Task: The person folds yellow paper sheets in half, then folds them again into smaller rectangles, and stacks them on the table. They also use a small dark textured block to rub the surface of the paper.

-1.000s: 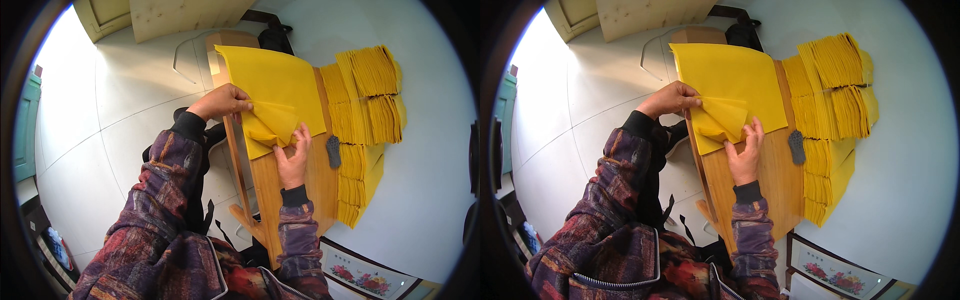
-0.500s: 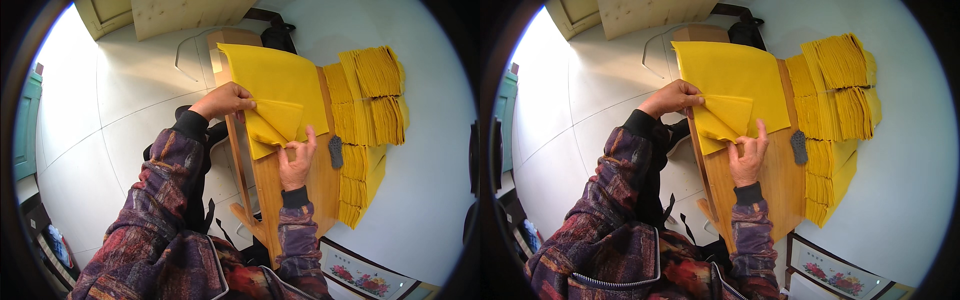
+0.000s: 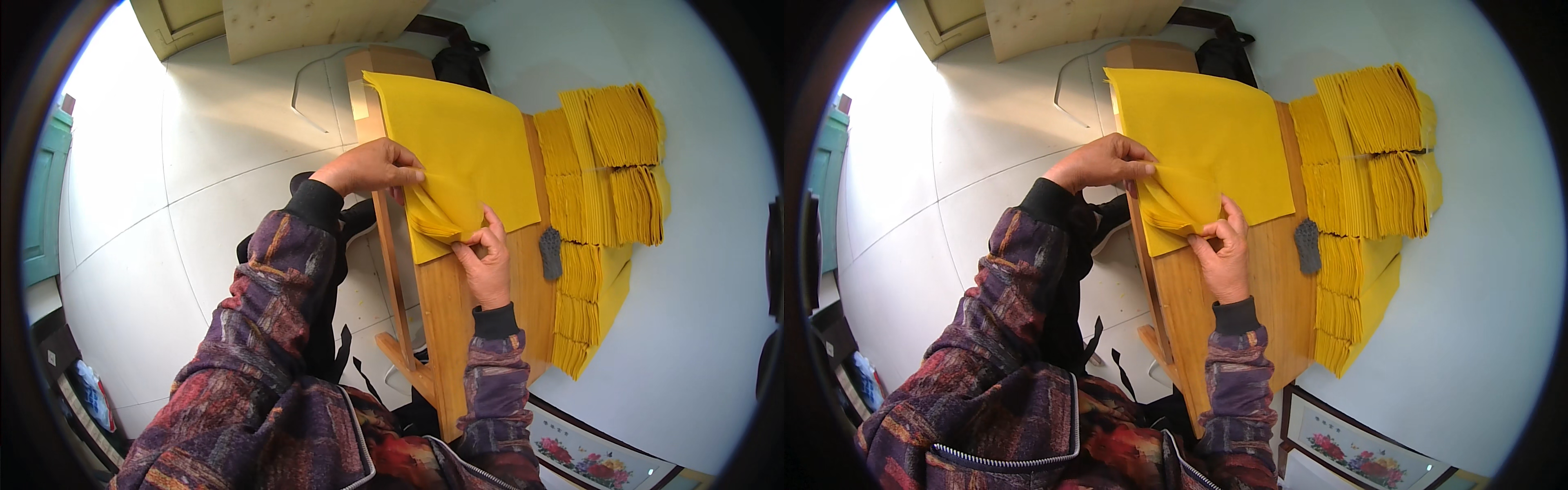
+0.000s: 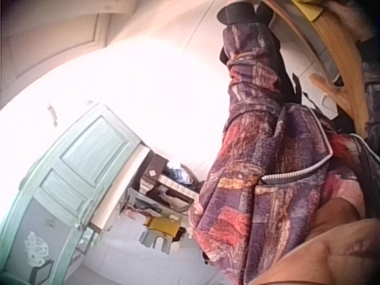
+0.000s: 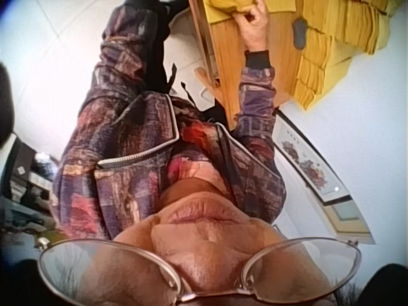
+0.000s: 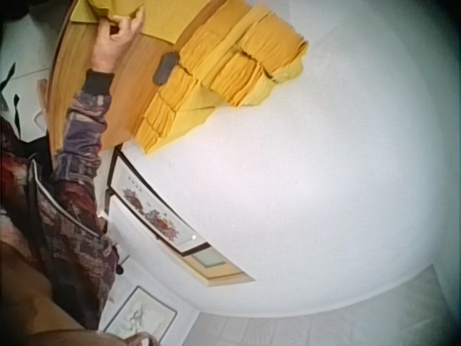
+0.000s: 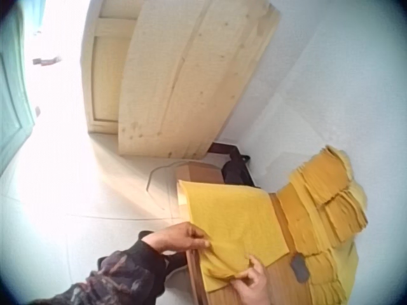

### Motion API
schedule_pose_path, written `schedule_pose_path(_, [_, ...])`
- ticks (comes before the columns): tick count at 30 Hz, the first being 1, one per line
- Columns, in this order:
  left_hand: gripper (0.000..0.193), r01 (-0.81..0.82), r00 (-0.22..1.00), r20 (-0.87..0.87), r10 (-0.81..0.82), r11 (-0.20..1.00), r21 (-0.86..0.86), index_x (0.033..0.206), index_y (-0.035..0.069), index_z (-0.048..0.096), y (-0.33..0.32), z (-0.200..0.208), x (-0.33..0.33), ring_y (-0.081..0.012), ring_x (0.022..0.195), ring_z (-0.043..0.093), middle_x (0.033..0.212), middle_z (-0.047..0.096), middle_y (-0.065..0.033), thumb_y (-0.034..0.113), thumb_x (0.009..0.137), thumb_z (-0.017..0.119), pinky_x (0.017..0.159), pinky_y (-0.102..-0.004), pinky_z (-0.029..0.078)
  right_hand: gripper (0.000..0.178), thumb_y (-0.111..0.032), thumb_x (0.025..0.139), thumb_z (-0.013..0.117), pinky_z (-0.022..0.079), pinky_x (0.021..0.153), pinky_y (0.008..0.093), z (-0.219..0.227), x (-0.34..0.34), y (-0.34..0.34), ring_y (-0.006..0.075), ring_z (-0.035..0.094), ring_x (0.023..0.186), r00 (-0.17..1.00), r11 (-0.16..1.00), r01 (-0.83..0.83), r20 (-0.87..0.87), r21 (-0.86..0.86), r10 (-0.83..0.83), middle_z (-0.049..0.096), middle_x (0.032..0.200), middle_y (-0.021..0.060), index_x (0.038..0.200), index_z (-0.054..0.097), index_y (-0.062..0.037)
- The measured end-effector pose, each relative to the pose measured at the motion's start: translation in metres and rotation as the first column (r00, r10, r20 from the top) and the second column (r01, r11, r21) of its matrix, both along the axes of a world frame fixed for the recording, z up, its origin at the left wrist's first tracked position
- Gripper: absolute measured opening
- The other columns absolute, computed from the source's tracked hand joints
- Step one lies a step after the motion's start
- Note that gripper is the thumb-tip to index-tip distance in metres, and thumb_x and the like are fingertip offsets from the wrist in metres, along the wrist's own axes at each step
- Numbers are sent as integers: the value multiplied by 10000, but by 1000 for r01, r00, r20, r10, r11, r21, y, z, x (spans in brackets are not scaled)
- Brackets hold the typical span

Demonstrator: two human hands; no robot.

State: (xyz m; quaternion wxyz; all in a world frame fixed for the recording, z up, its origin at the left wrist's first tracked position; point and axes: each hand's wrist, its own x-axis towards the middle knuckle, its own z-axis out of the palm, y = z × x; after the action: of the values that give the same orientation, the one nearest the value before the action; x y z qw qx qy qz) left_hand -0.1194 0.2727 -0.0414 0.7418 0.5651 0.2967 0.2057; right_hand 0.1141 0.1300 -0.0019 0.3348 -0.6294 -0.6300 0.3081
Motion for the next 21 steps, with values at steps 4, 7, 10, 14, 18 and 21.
schedule_pose_path(4, [293,75,996,53,-77,997,29,1111,16,666,2,-2,-8,-96,803,635,863,687,-41,182,869,676,726,-228,512,125,21,805,693,447,878,282,-1,3,1,158,522,1072,997,996,29,-67,-79,-34,397,1395,120,821,575,-16])
schedule_pose_path(7, [284,53,997,50,-56,997,56,1110,20,669,1,-1,-6,-81,807,625,855,683,-33,165,866,671,711,-228,509,132,18,806,695,460,849,265,-1,2,2,146,527,1052,995,995,34,-86,-91,-42,385,1399,116,833,570,-10])
schedule_pose_path(10, [254,5,1000,19,-6,1000,31,1080,16,679,-1,2,-1,-81,744,632,829,676,-25,174,882,654,659,-233,507,176,16,799,699,463,868,284,0,-2,0,171,515,1109,998,997,59,-13,-45,-60,352,1428,130,895,555,-16])
schedule_pose_path(14, [237,-60,998,-24,59,998,-16,1020,8,692,-4,7,1,-96,620,637,788,667,-18,207,906,632,583,-230,490,382,9,737,732,425,961,382,5,-13,-8,299,436,1230,937,977,77,320,201,-140,316,1438,187,1035,498,-40])
schedule_pose_path(18, [238,-87,994,-60,86,996,-23,987,15,696,-4,9,2,-106,575,636,762,662,-19,230,905,637,566,-224,480,518,1,706,757,360,1028,427,8,-20,-13,377,343,1291,846,932,-14,501,363,-182,282,1447,203,1123,454,-50])
schedule_pose_path(21, [231,-97,993,-68,94,994,-41,977,15,698,-4,8,3,-103,582,637,757,662,-21,225,901,640,562,-223,478,565,-3,689,771,372,1020,430,7,-23,-13,380,362,1283,840,902,-29,500,432,-212,273,1447,208,1158,461,-59])
